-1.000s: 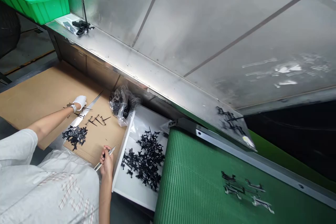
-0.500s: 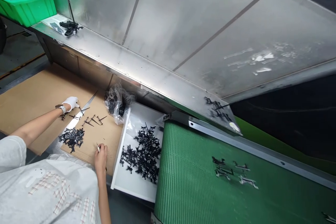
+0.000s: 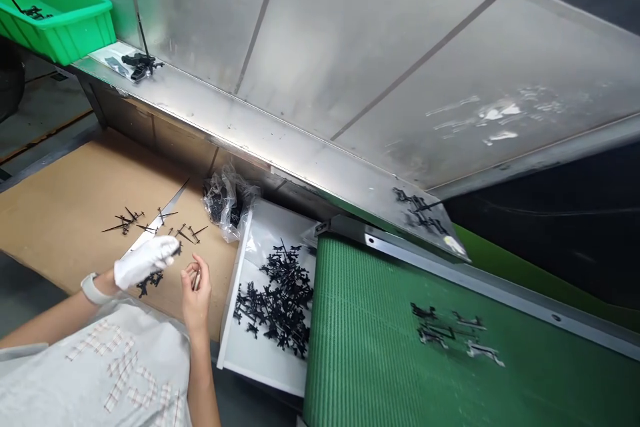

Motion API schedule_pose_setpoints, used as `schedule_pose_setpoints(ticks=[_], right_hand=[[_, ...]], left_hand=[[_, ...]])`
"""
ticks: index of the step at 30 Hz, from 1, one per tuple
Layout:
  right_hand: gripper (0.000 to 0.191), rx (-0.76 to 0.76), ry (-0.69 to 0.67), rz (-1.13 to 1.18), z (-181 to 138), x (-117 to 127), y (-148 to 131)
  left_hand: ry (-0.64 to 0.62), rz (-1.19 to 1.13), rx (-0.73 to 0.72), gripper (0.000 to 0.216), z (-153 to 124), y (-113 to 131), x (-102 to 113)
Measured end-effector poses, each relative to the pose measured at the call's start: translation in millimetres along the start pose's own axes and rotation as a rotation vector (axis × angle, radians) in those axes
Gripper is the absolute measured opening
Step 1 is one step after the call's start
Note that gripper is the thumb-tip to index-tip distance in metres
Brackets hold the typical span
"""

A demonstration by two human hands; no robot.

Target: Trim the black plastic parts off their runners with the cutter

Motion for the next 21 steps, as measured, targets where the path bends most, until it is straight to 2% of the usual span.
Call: schedule_pose_setpoints(ticks=[2,5,8,11,17,21], right_hand=[[0.044,0.041,-0.039,0.020,2.6,4.2,-26.3],[0.041,0.069,-0.106,0.026,0.8,13.0,-51.1],[0.043,0.082,-0.183,0.027,-7.0,18.6,-62.5],[0.049,0.158,-0.262,-0.067,-17.8,19.1,-76.6],[0.045,0.473,-0.361,-0.449,-35.0,12.1,-127.6],[0.048,0.688,-0.310,-0.599,-39.9,10.2,-155.3]], left_hand=[[-0.088,-0.046,-0.007,0.063,-14.1,3.5,-32.0],[-0.172,-0.052,-0.014,0.060,-25.8,11.7,-52.4],[-0.231,-0.016,-0.038,0.057,-33.5,21.3,-53.2],[-0.225,-0.007,-0.071,0.055,-46.2,34.1,-51.2],[-0.118,-0.055,-0.214,0.050,-77.1,61.8,-50.8],[-0.088,-0.034,-0.261,0.041,-86.9,65.9,-51.2]])
Point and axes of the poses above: each hand's wrist, its own z-axis towards the middle knuckle, its own x-axis out of the back of the hand, y = z × x, the point moved 4 cm from there along z, towards the middle knuckle, and after that the axes turned 13 degrees about -y, right-handed, at the moved point
